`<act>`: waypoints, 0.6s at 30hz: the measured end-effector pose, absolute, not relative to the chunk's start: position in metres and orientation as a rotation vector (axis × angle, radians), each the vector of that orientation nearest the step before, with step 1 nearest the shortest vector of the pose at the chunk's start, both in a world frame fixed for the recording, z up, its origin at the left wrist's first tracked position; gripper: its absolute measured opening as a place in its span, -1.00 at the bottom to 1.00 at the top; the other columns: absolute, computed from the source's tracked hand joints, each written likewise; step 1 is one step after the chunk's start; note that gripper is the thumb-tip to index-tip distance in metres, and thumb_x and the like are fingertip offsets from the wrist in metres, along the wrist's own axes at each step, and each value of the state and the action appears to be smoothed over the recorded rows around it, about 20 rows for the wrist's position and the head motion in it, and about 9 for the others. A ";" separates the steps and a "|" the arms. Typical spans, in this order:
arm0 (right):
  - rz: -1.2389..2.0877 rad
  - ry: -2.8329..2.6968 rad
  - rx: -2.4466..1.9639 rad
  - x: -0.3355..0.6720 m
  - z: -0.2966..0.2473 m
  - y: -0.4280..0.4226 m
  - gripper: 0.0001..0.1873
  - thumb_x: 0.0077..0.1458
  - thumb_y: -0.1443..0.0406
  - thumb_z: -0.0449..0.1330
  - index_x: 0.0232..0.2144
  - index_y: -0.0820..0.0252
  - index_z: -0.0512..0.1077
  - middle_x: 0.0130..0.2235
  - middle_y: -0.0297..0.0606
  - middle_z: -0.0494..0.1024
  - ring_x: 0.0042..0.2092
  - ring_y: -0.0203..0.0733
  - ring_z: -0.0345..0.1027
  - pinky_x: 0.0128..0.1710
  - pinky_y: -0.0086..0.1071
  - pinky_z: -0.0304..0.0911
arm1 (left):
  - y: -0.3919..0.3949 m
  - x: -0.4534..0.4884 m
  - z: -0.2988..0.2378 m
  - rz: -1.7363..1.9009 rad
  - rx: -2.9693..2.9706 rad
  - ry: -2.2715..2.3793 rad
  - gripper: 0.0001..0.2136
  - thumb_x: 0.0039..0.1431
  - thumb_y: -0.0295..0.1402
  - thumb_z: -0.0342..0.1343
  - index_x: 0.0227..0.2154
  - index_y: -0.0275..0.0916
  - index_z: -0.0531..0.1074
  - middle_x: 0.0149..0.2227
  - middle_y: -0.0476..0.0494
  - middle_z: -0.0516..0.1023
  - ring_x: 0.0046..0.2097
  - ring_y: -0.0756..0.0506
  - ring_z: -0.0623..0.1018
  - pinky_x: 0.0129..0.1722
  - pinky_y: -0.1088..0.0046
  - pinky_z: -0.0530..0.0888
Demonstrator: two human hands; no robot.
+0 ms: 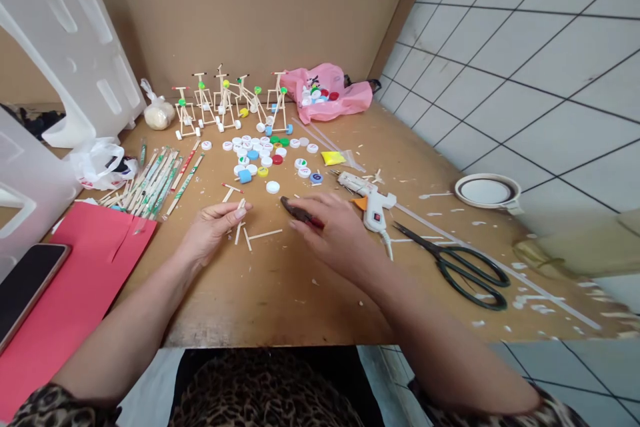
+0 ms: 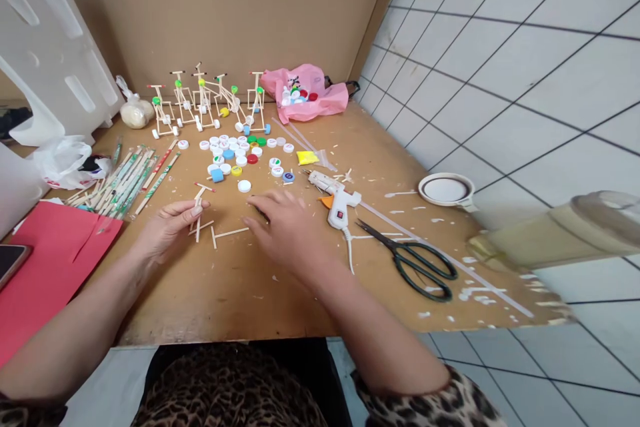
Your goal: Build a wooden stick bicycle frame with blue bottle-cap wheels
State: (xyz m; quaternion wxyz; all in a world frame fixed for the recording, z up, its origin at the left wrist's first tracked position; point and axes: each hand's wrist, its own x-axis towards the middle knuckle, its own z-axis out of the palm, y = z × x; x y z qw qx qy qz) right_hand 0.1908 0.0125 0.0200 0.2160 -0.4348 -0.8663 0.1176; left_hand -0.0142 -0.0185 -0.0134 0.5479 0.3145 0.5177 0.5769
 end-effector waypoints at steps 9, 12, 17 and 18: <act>0.809 -2.085 -0.870 0.143 0.017 0.023 -0.87 0.11 0.30 0.16 -0.32 0.13 0.52 -0.24 -0.26 0.58 -0.19 -0.23 0.42 -0.13 -0.30 0.29 | -0.022 -0.010 -0.014 1.348 0.904 1.199 -0.56 -0.41 0.01 0.41 -0.50 -0.24 0.62 -0.50 -0.17 0.63 -0.36 -0.13 0.58 -0.19 0.32 0.46; 0.814 -2.079 -0.846 0.142 0.008 0.022 -0.86 0.12 0.31 0.17 -0.29 0.11 0.53 -0.23 -0.25 0.57 -0.17 -0.22 0.42 -0.11 -0.27 0.28 | -0.021 -0.008 -0.019 1.354 1.001 1.181 -0.58 -0.32 0.04 0.36 -0.51 -0.23 0.62 -0.49 -0.16 0.63 -0.38 -0.12 0.57 -0.21 0.33 0.46; 0.738 -2.191 -0.787 0.142 -0.002 0.023 -0.81 0.13 0.34 0.16 -0.21 0.08 0.52 -0.21 -0.22 0.56 -0.13 -0.17 0.40 -0.05 -0.20 0.25 | -0.020 -0.008 -0.023 1.310 1.104 1.176 -0.59 -0.25 0.03 0.34 -0.51 -0.26 0.61 -0.49 -0.11 0.61 -0.43 -0.03 0.49 -0.35 0.47 0.40; 0.732 -2.198 -0.769 0.142 -0.003 0.023 -0.80 0.12 0.35 0.16 -0.20 0.09 0.51 -0.20 -0.22 0.56 -0.12 -0.17 0.39 -0.04 -0.21 0.25 | -0.019 -0.009 -0.023 1.303 1.109 1.178 -0.60 -0.25 0.02 0.34 -0.51 -0.26 0.61 -0.49 -0.10 0.61 -0.44 -0.02 0.49 -0.36 0.48 0.39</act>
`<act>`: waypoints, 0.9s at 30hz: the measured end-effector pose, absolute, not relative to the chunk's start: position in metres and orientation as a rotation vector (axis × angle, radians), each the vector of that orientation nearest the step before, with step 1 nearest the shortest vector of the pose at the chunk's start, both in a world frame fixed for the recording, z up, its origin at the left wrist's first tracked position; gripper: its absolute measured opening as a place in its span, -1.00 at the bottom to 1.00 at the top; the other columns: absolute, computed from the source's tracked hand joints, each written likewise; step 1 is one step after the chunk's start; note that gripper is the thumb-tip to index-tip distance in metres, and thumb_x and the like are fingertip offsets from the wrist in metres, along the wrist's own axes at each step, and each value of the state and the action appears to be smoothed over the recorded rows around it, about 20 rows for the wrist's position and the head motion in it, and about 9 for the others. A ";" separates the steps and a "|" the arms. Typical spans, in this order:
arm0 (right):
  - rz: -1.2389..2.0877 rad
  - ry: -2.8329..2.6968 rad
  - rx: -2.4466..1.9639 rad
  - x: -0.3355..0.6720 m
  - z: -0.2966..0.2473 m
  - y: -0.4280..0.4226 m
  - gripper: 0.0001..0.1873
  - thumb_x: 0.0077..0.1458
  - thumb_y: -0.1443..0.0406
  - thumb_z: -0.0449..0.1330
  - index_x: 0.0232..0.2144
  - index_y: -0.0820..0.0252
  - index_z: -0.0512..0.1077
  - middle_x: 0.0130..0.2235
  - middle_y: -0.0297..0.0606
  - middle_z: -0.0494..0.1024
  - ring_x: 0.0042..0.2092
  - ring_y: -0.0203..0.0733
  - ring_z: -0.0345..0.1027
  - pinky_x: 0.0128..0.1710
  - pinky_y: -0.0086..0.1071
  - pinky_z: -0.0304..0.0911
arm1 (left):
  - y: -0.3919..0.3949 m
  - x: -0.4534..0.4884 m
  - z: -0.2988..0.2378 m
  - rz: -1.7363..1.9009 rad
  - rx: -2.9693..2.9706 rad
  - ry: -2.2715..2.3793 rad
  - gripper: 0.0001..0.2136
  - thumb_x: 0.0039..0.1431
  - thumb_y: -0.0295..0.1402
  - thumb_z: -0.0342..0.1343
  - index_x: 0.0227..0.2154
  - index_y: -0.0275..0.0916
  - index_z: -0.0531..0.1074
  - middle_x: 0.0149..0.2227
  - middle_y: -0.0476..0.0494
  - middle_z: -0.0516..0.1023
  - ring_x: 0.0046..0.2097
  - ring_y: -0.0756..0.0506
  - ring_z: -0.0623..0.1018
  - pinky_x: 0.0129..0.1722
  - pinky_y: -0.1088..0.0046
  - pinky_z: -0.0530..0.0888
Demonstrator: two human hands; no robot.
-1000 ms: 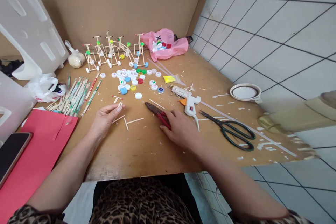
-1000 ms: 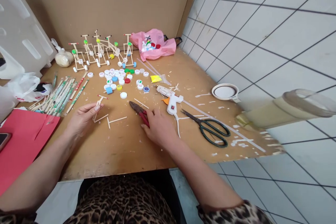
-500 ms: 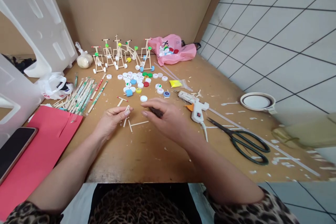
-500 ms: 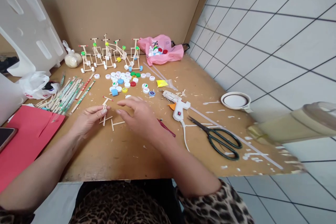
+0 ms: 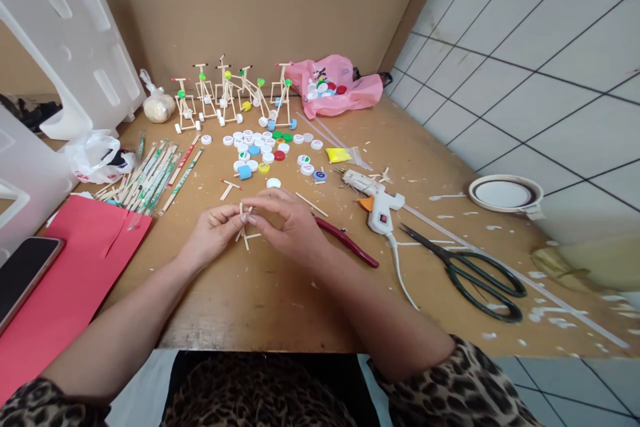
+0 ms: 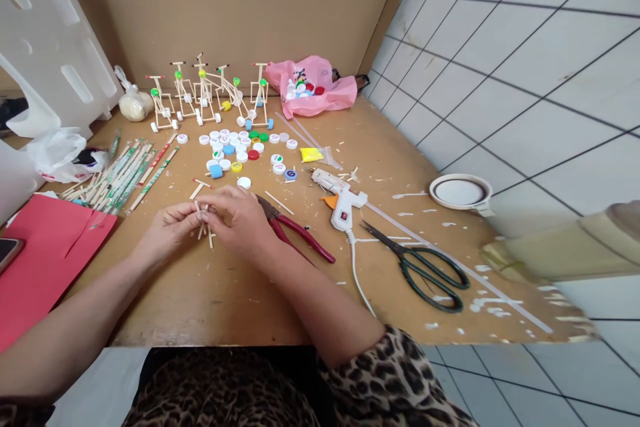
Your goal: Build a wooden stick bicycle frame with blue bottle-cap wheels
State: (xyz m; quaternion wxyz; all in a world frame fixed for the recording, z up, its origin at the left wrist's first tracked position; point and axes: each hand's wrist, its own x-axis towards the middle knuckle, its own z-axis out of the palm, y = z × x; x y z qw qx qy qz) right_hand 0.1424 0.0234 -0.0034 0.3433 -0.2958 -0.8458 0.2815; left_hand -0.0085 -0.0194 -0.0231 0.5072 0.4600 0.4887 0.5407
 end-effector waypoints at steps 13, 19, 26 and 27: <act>0.915 -2.007 -1.070 0.138 -0.019 0.028 -0.74 -0.06 0.25 0.30 -0.28 0.16 0.40 -0.31 -0.28 0.54 -0.34 -0.27 0.36 -0.26 -0.34 0.28 | -0.010 0.002 -0.013 1.554 0.917 1.264 -0.60 -0.31 -0.04 0.38 -0.48 -0.26 0.57 -0.44 -0.15 0.64 -0.36 -0.07 0.56 -0.34 0.44 0.46; 1.041 -2.026 -1.008 0.138 -0.025 0.033 -0.94 -0.05 0.33 0.27 -0.49 0.21 0.47 -0.46 -0.37 0.50 -0.43 -0.35 0.30 -0.36 -0.45 0.19 | -0.004 0.004 -0.011 1.518 0.926 1.363 -0.62 -0.39 -0.09 0.41 -0.52 -0.26 0.59 -0.50 -0.10 0.61 -0.44 -0.03 0.50 -0.41 0.45 0.43; 1.118 -1.963 -1.055 0.140 -0.034 0.048 -0.91 -0.04 0.37 0.23 -0.52 0.25 0.53 -0.54 -0.39 0.47 -0.46 -0.36 0.26 -0.40 -0.49 0.16 | 0.012 0.010 -0.006 1.377 1.020 1.391 -0.67 -0.50 -0.12 0.45 -0.66 -0.24 0.57 -0.65 0.00 0.51 -0.54 0.02 0.40 -0.51 0.48 0.37; 1.112 -1.969 -1.072 0.140 -0.035 0.049 -0.91 -0.03 0.38 0.23 -0.51 0.25 0.54 -0.54 -0.39 0.47 -0.45 -0.36 0.26 -0.39 -0.49 0.16 | 0.014 0.012 -0.007 1.370 1.006 1.387 -0.68 -0.51 -0.14 0.45 -0.66 -0.24 0.57 -0.64 -0.01 0.52 -0.53 0.00 0.42 -0.50 0.47 0.39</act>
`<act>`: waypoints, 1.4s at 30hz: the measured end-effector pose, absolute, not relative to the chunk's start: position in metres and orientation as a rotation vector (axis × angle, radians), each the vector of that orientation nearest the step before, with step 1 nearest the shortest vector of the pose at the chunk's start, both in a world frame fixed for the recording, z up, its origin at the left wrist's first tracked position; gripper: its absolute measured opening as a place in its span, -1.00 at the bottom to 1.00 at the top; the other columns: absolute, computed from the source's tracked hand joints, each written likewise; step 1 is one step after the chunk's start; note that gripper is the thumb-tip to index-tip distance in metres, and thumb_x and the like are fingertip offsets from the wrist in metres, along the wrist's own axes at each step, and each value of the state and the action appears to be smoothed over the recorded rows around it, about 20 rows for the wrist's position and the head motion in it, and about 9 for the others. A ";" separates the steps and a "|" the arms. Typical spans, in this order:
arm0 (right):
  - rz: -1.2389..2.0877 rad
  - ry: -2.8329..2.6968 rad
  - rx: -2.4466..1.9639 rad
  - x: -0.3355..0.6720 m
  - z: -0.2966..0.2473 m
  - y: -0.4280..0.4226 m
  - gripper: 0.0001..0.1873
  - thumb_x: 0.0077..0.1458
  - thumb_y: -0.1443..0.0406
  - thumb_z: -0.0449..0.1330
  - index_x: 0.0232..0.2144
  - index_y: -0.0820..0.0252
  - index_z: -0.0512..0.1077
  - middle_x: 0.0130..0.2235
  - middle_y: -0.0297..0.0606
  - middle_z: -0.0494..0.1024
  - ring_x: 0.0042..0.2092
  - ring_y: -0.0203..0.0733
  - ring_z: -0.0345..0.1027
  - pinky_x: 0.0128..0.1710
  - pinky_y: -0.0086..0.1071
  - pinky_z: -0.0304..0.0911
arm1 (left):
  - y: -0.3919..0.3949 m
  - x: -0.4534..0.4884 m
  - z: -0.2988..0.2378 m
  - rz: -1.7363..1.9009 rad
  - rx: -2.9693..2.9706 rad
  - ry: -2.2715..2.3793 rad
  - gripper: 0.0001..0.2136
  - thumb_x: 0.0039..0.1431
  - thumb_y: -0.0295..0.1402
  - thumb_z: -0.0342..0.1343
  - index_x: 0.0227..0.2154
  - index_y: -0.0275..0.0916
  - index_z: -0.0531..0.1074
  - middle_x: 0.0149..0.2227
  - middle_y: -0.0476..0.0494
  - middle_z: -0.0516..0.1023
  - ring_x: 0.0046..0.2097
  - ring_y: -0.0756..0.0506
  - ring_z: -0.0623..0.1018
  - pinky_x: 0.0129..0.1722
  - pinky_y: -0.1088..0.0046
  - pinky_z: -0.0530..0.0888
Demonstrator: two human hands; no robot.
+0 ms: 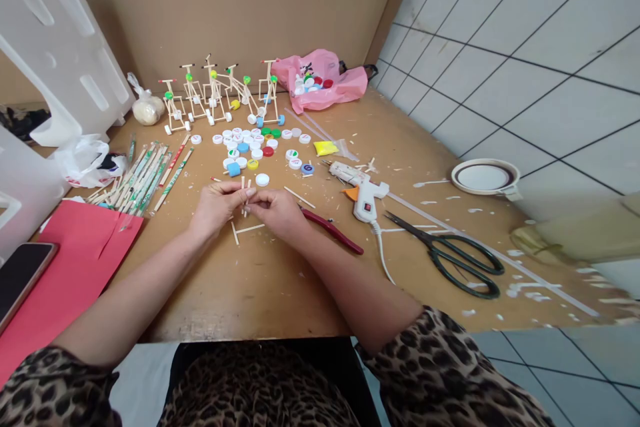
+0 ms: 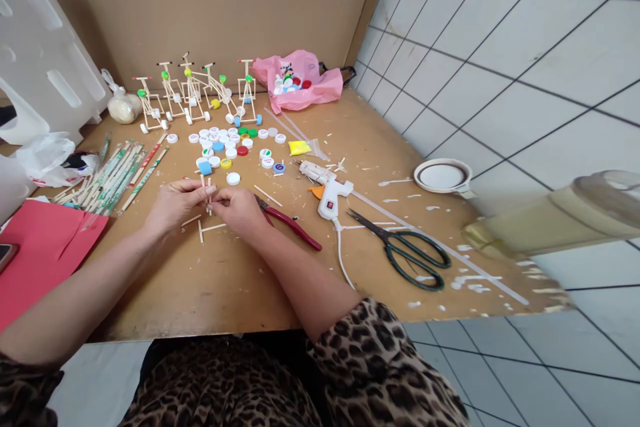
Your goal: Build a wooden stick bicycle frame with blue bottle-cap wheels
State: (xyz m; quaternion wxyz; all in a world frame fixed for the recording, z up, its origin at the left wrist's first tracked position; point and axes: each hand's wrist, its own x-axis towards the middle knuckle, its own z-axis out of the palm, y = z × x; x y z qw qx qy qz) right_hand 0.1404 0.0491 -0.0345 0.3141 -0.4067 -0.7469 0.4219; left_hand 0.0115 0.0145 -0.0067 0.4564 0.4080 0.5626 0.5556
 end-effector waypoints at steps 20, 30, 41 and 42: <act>0.663 -2.340 -1.170 0.143 -0.037 0.051 -0.78 0.14 0.33 0.10 -0.44 0.21 0.55 -0.42 -0.25 0.57 -0.38 -0.27 0.31 -0.37 -0.46 0.08 | 0.022 -0.004 -0.039 1.389 1.432 1.376 -0.87 -0.22 -0.26 0.34 -0.53 -0.16 0.64 -0.50 -0.10 0.62 -0.38 -0.10 0.50 -0.31 0.37 0.43; 0.650 -2.423 -1.313 0.142 -0.024 0.045 -0.80 0.11 0.29 0.13 -0.37 0.22 0.56 -0.43 -0.24 0.57 -0.43 -0.26 0.29 -0.43 -0.45 0.03 | 0.023 -0.006 -0.044 1.367 1.614 1.387 -0.94 -0.12 -0.38 0.30 -0.51 -0.10 0.65 -0.56 -0.06 0.55 -0.40 -0.08 0.44 -0.36 0.40 0.39; 0.669 -2.386 -1.328 0.138 -0.028 0.042 -0.75 0.14 0.34 0.06 -0.35 0.23 0.56 -0.46 -0.23 0.57 -0.45 -0.26 0.28 -0.42 -0.46 0.07 | 0.022 -0.005 -0.045 1.403 1.590 1.344 -0.94 -0.14 -0.38 0.30 -0.53 -0.09 0.64 -0.55 -0.05 0.54 -0.39 -0.07 0.45 -0.36 0.40 0.38; 0.672 -2.385 -1.326 0.138 -0.029 0.041 -0.75 0.14 0.34 0.06 -0.35 0.24 0.56 -0.45 -0.22 0.57 -0.45 -0.26 0.28 -0.42 -0.46 0.07 | 0.022 -0.006 -0.044 1.398 1.575 1.344 -0.95 -0.16 -0.37 0.30 -0.54 -0.10 0.63 -0.56 -0.05 0.54 -0.39 -0.07 0.45 -0.35 0.40 0.38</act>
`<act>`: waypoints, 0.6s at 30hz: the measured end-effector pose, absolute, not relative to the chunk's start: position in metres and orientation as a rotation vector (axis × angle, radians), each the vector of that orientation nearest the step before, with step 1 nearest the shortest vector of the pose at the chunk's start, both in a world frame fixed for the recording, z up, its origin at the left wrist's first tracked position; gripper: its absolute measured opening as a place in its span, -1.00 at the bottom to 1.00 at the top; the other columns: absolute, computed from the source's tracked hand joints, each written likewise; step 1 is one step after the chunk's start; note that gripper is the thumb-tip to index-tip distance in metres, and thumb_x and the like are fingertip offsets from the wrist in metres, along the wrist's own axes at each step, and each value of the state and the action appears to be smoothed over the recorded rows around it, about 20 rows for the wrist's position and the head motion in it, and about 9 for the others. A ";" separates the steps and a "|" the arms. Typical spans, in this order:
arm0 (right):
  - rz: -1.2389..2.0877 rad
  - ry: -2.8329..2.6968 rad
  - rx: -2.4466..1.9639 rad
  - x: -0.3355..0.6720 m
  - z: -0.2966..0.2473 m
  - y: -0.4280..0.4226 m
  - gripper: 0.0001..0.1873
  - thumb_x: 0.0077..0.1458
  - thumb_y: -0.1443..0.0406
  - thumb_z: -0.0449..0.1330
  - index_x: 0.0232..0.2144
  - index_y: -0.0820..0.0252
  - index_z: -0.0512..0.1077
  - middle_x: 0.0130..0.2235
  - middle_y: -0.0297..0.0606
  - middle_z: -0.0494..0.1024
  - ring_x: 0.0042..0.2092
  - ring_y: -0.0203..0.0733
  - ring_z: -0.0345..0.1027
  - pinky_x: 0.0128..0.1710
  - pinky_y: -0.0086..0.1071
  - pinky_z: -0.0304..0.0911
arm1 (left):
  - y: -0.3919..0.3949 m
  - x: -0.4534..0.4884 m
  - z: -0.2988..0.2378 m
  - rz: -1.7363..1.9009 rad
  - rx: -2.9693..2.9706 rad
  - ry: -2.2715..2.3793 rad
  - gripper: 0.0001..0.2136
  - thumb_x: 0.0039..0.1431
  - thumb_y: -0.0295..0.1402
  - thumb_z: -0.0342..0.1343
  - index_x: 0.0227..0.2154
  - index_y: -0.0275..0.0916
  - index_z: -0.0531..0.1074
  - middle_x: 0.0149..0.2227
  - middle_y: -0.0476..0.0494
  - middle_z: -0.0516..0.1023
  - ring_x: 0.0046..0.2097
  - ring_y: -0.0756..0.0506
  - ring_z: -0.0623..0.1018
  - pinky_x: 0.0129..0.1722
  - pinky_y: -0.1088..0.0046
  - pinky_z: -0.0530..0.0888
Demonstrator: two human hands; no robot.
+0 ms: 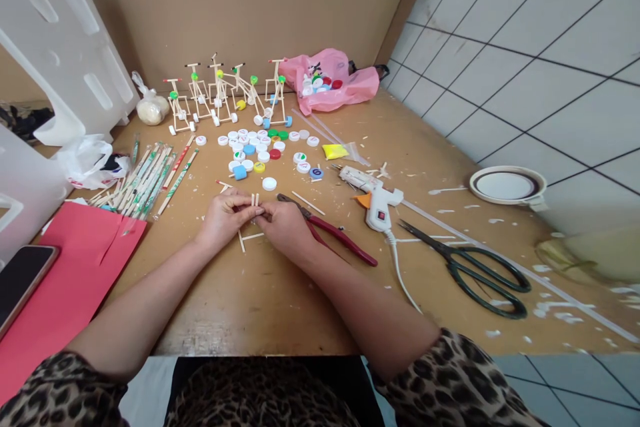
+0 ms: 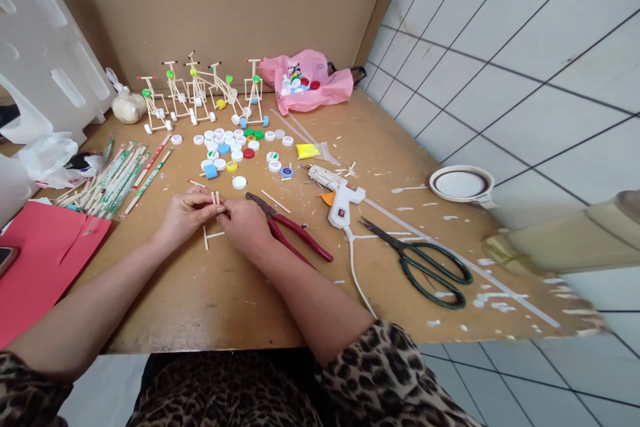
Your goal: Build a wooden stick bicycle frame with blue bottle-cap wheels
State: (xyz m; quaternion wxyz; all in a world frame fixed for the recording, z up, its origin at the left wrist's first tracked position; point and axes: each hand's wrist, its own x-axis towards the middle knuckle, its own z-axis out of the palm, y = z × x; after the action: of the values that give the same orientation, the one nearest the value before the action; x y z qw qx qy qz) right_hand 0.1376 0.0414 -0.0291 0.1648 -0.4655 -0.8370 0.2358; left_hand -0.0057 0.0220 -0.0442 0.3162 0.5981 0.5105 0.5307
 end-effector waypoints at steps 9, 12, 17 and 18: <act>0.598 -2.444 -1.372 0.135 -0.026 0.040 -0.75 0.16 0.33 0.07 -0.45 0.28 0.52 -0.46 -0.18 0.56 -0.46 -0.26 0.27 -0.44 -0.44 0.00 | 0.017 0.000 -0.033 1.402 1.094 1.263 -0.74 -0.40 -0.24 0.42 -0.54 -0.22 0.61 -0.45 -0.10 0.64 -0.38 -0.06 0.54 -0.32 0.41 0.48; 0.559 -2.483 -1.366 0.135 -0.024 0.038 -0.75 0.17 0.35 0.06 -0.42 0.28 0.52 -0.41 -0.15 0.58 -0.41 -0.24 0.32 -0.42 -0.42 0.00 | 0.016 0.000 -0.031 1.395 1.190 1.291 -0.78 -0.33 -0.25 0.40 -0.53 -0.20 0.62 -0.48 -0.09 0.62 -0.41 -0.06 0.53 -0.36 0.43 0.47; 0.552 -2.499 -1.356 0.135 -0.023 0.036 -0.72 0.21 0.34 0.03 -0.37 0.27 0.53 -0.36 -0.14 0.60 -0.35 -0.21 0.38 -0.39 -0.41 0.01 | 0.015 -0.004 -0.031 1.425 1.452 1.329 -0.90 -0.14 -0.26 0.30 -0.53 -0.15 0.63 -0.48 -0.10 0.63 -0.36 -0.10 0.55 -0.29 0.37 0.48; 0.559 -2.498 -1.356 0.135 -0.023 0.036 -0.72 0.21 0.33 0.03 -0.36 0.26 0.53 -0.35 -0.14 0.60 -0.34 -0.21 0.39 -0.39 -0.41 0.02 | 0.015 -0.004 -0.031 1.422 1.484 1.333 -0.90 -0.11 -0.26 0.29 -0.53 -0.15 0.63 -0.48 -0.10 0.63 -0.36 -0.11 0.55 -0.29 0.36 0.48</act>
State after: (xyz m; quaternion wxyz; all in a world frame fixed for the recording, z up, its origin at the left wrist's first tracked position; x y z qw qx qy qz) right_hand 0.1352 0.0365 -0.0228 0.1221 -0.4646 -0.8559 0.1914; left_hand -0.0039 0.0151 -0.0305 0.3390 0.5697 0.5120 0.5462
